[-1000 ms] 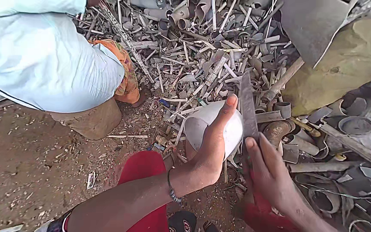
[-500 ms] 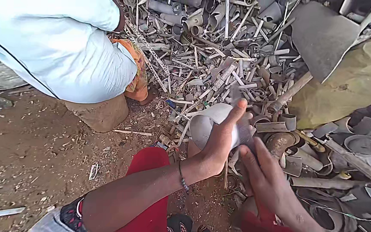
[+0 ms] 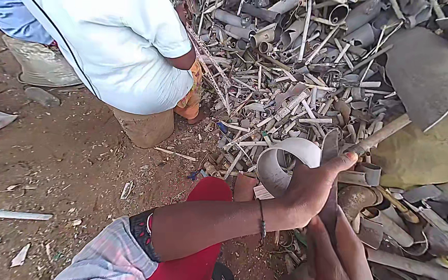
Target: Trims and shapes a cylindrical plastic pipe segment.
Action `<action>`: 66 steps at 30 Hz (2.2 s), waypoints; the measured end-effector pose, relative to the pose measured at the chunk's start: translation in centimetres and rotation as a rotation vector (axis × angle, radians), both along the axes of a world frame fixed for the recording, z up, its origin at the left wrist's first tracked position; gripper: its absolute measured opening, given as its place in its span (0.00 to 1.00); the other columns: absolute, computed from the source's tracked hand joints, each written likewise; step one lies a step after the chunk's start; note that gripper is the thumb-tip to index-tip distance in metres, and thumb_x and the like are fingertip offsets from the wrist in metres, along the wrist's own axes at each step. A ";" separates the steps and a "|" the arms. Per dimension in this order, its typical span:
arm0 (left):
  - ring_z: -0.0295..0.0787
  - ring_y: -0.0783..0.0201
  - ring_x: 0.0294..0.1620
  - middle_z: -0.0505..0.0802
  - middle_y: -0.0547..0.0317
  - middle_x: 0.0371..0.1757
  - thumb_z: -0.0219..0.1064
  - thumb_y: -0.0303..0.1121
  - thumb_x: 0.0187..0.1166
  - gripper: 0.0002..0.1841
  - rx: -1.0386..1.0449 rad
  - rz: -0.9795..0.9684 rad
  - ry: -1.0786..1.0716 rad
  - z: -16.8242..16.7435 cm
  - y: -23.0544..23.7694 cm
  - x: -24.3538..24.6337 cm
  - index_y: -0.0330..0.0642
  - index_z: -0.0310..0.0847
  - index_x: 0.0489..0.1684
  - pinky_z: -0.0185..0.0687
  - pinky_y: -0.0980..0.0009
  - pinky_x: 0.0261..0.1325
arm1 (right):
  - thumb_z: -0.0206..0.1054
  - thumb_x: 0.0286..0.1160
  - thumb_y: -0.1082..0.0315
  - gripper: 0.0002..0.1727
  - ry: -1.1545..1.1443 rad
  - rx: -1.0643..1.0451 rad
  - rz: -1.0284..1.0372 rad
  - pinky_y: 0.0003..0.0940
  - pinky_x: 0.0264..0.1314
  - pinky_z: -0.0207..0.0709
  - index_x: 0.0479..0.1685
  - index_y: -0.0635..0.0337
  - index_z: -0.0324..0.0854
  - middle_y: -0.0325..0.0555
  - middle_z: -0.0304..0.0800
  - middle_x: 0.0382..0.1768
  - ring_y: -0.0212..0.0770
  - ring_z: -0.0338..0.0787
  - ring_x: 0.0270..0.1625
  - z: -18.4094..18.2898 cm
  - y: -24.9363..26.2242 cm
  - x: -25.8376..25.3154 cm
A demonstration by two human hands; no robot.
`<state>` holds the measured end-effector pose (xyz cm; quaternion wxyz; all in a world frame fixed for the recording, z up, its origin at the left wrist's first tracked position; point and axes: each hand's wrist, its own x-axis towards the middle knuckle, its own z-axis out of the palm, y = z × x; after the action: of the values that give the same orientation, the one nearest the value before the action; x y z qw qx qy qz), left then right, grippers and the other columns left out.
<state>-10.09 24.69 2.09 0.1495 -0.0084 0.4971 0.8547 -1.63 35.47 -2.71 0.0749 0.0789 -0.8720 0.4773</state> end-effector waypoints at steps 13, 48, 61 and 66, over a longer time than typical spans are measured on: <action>0.81 0.67 0.66 0.86 0.54 0.63 0.70 0.38 0.81 0.24 0.071 -0.033 -0.021 0.4 -1.1 1.4 0.40 0.73 0.73 0.77 0.68 0.70 | 0.54 0.91 0.59 0.24 0.216 0.311 -0.073 0.44 0.20 0.81 0.54 0.81 0.74 0.53 0.82 0.17 0.43 0.85 0.16 -1.1 3.5 -1.2; 0.90 0.49 0.65 0.90 0.48 0.68 0.45 0.59 0.90 0.29 0.293 0.189 0.062 1.2 -3.2 -0.9 0.47 0.78 0.69 0.86 0.52 0.65 | 0.52 0.90 0.58 0.16 0.315 0.363 0.076 0.32 0.14 0.72 0.49 0.63 0.76 0.41 0.76 0.14 0.35 0.79 0.13 -0.6 0.2 -0.3; 0.86 0.56 0.70 0.89 0.53 0.69 0.47 0.70 0.82 0.38 0.074 0.003 0.263 0.2 -3.1 -0.5 0.52 0.71 0.80 0.81 0.55 0.73 | 0.44 0.94 0.45 0.22 0.110 -0.119 0.063 0.21 0.10 0.73 0.48 0.51 0.75 0.25 0.72 0.17 0.20 0.74 0.13 0.5 2.2 -2.2; 0.93 0.57 0.56 0.94 0.52 0.57 0.46 0.56 0.89 0.28 0.055 0.012 0.287 -0.5 -2.2 -0.4 0.45 0.74 0.72 0.87 0.59 0.63 | 0.47 0.95 0.55 0.20 0.087 -0.023 0.194 0.29 0.14 0.73 0.56 0.65 0.75 0.38 0.72 0.14 0.31 0.75 0.12 0.1 0.4 0.1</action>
<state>-10.51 22.50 1.61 0.0719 0.1150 0.4897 0.8613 -1.51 35.90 -2.59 0.0669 0.1825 -0.8508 0.4883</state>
